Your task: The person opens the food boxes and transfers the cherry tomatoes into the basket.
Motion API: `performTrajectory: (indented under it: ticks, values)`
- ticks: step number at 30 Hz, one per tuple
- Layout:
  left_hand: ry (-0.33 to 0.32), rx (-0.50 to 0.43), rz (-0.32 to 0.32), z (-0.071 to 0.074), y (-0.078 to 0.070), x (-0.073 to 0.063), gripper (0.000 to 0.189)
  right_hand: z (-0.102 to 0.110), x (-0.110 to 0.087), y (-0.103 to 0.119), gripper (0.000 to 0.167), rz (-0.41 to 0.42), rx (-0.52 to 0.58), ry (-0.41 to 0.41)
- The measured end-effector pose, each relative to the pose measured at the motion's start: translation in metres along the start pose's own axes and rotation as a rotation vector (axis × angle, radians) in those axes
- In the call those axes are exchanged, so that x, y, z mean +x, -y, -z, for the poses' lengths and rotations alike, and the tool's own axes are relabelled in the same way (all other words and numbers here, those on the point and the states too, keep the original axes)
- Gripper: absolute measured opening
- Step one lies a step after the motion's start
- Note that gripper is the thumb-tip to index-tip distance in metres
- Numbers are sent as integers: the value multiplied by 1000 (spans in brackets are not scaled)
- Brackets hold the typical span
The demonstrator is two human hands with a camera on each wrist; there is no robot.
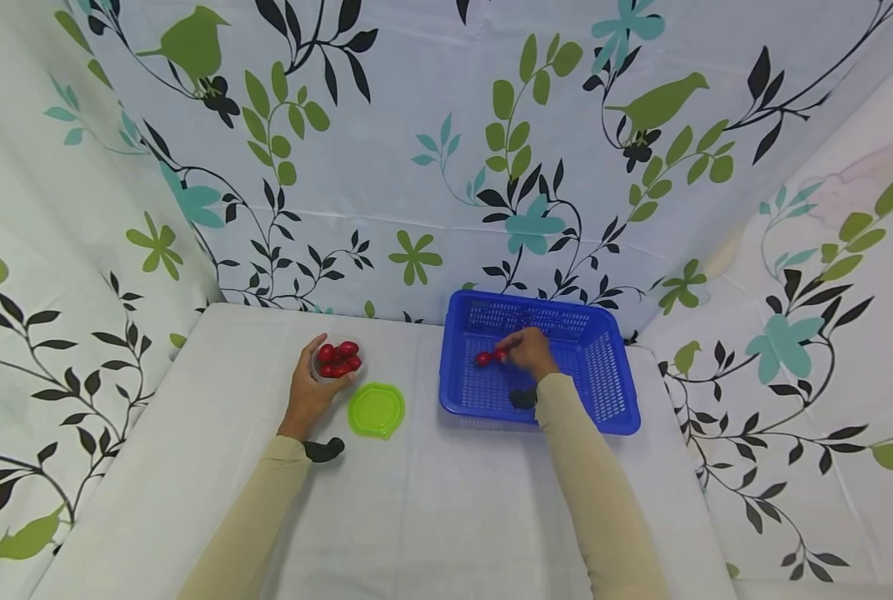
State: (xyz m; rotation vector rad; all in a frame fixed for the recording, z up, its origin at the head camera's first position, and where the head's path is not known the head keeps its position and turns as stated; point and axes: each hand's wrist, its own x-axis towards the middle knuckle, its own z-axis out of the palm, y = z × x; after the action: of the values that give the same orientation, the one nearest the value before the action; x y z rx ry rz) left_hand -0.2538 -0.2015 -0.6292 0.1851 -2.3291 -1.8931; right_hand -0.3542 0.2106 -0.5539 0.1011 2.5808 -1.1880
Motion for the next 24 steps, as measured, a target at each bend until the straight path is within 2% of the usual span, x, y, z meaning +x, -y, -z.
performTrajectory:
  ticks: [11, 19, 24]
  values:
    - [-4, -7, 9, 0, -2, 0, 95, -3, -1, 1, 31, 0, -65, -6]
    - [-4, -4, 11, 0, -3, -1, 96, -2, -4, 5, 31, -36, -73, -9]
    - [-1, 4, 16, 1, -5, -1, 95, -1, -7, 12, 29, 6, -97, -46]
